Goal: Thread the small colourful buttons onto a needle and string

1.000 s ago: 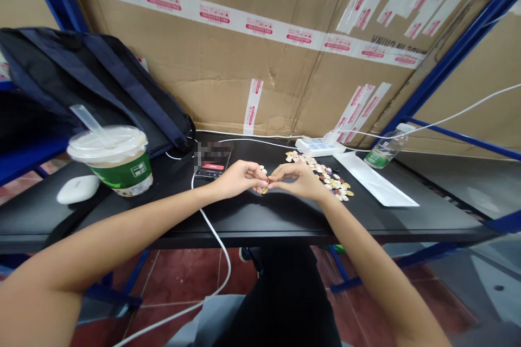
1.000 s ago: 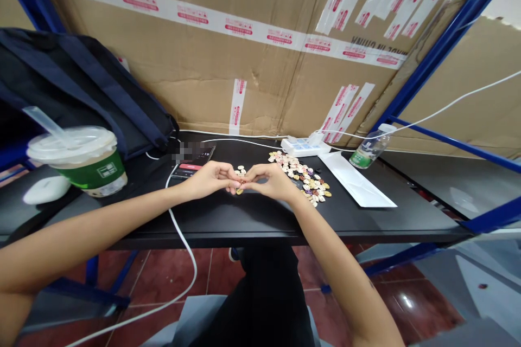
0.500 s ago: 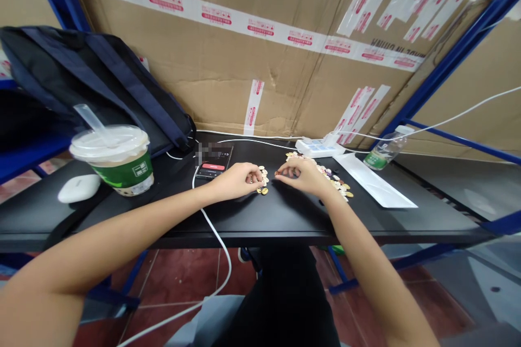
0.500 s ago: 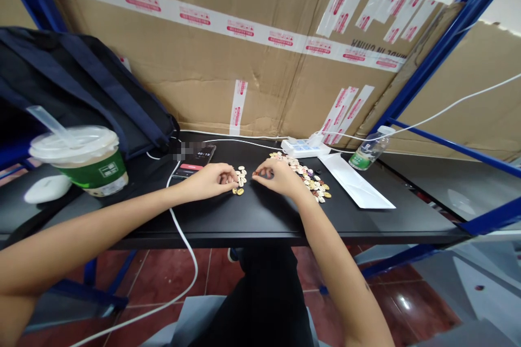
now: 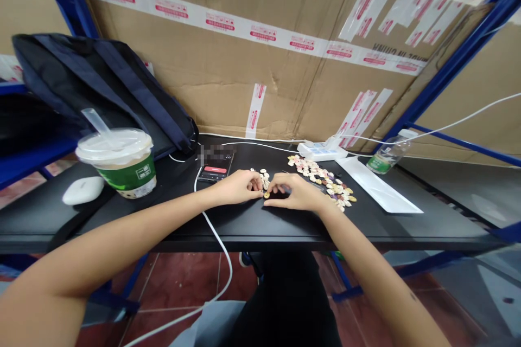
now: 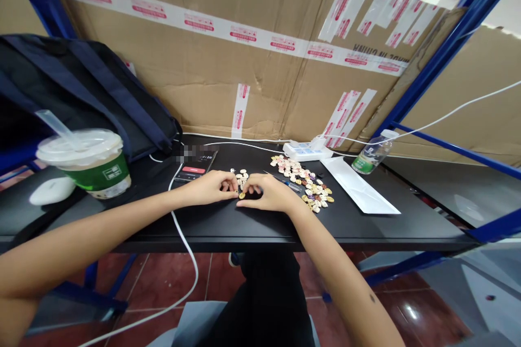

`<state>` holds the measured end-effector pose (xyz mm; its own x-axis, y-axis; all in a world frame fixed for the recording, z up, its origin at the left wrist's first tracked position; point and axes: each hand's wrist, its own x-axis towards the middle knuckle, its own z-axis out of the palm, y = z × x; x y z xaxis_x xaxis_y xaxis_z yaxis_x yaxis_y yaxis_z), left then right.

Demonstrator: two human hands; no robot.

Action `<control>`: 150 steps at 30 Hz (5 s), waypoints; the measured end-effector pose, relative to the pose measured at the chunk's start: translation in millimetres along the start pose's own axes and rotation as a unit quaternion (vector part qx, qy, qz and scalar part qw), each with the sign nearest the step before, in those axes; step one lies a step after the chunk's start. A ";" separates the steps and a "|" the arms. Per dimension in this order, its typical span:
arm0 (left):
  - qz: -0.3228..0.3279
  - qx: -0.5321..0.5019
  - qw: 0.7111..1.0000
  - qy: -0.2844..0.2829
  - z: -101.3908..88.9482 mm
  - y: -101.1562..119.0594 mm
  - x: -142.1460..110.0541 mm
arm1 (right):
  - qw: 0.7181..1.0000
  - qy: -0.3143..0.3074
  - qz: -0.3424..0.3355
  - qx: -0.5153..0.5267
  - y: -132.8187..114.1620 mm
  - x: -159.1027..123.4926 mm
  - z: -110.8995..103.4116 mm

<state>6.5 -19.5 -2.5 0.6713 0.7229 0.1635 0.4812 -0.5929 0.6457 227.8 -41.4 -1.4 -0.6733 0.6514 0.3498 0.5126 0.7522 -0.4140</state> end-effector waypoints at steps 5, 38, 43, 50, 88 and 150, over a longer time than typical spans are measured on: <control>-0.001 -0.079 0.997 -0.018 2.3 -9.2 4.0 | 1.000 0.006 -0.010 0.012 1.8 1.8 5.2; -0.139 -0.450 0.882 0.025 3.7 15.8 -0.2 | 0.982 0.161 -0.101 0.009 3.2 -2.9 6.5; -0.125 -0.411 0.903 0.026 6.7 8.8 4.2 | 0.982 0.153 -0.106 0.015 5.1 -2.6 7.6; 0.006 0.026 0.993 0.111 -0.1 -7.1 5.0 | 0.992 0.121 -0.012 -0.039 29.1 -7.9 -7.3; 0.005 0.113 0.993 0.034 -0.3 -3.6 -1.0 | 0.995 0.060 -0.039 -0.068 8.0 -5.0 -0.7; -0.050 0.024 0.998 0.032 -5.3 -17.3 6.6 | 0.993 0.046 -0.043 -0.096 12.3 -8.4 -2.8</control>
<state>-0.4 -2.6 -8.6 0.5816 0.7998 0.1484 0.5712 -0.5315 0.6255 241.2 -37.3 -7.1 -0.6719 0.5836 0.4560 0.5533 0.8048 -0.2147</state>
